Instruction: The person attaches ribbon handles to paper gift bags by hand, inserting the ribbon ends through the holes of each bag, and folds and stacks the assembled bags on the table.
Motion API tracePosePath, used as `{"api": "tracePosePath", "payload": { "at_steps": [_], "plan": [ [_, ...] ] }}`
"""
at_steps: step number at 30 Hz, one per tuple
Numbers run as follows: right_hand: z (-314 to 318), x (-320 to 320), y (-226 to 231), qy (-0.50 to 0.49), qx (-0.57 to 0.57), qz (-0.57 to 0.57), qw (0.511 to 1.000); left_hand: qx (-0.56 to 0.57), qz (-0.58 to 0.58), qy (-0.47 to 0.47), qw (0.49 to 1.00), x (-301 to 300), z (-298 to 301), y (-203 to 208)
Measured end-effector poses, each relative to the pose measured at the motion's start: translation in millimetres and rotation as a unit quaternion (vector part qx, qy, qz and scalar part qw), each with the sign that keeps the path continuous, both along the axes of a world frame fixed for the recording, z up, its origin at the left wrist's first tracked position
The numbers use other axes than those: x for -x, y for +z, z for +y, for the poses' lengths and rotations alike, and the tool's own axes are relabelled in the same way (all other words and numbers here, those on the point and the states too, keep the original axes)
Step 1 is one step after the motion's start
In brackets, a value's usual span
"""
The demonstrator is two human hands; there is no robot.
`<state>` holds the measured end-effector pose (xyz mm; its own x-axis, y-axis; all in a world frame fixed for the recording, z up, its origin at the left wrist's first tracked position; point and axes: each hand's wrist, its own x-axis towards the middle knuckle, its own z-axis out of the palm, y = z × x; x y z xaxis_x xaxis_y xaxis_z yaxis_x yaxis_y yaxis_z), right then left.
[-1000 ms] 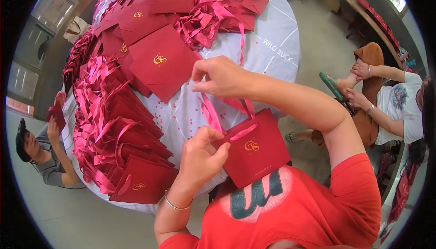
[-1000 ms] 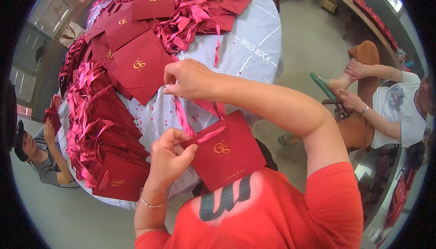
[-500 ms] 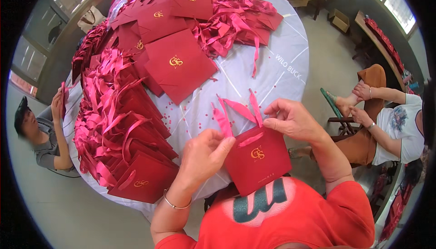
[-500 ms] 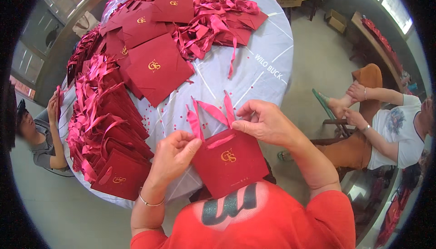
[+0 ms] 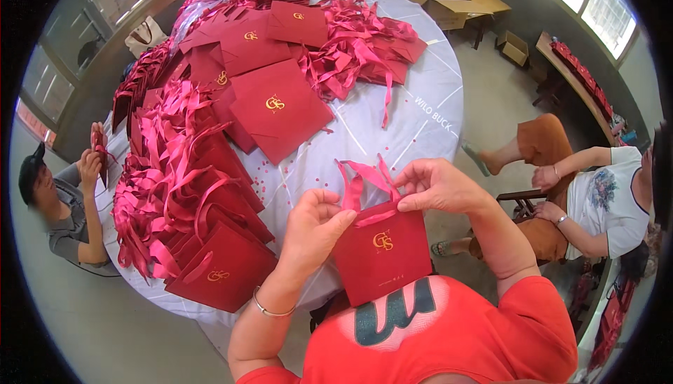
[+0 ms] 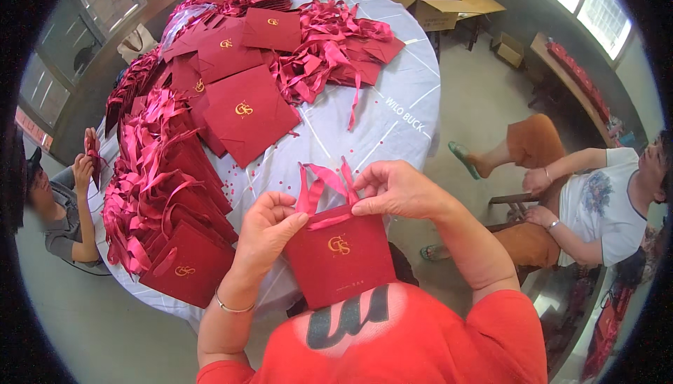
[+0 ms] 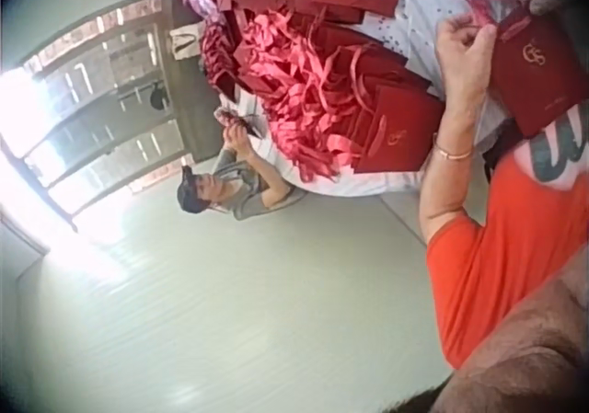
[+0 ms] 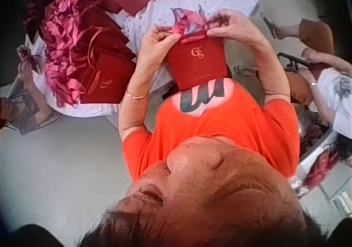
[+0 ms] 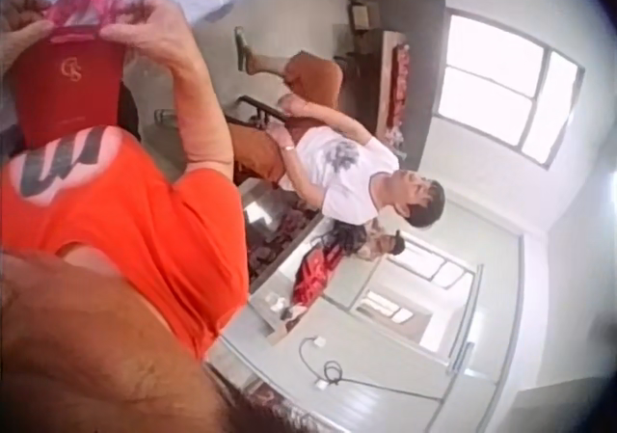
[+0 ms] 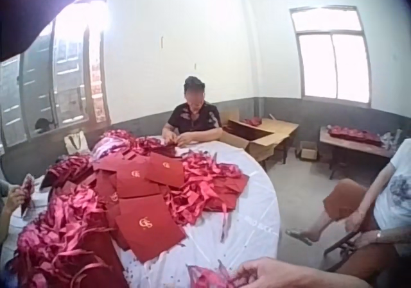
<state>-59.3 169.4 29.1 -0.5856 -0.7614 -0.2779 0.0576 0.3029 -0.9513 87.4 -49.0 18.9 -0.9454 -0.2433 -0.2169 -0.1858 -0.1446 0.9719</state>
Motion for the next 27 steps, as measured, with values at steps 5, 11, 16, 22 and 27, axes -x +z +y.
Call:
{"api": "tracePosePath", "payload": {
  "at_steps": [5,11,16,22,27],
  "plan": [
    [2,-7,6,-0.018,0.084,-0.043,0.995,-0.080,-0.046,-0.052,0.994,-2,-4,-2],
    [1,-11,0,-0.026,0.112,-0.047,0.992,-0.201,-0.105,-0.150,0.962,-3,-6,-1],
    [-3,-10,-8,-0.026,0.064,-0.044,0.997,-0.152,-0.026,-0.088,0.984,1,7,-6],
    [-11,-10,5,-0.049,-0.023,-0.098,0.994,0.023,0.097,-0.027,0.995,1,15,-10],
    [-8,-1,8,0.032,-0.061,-0.109,0.992,0.114,0.130,-0.018,0.985,-1,15,-11]
  ]
}}
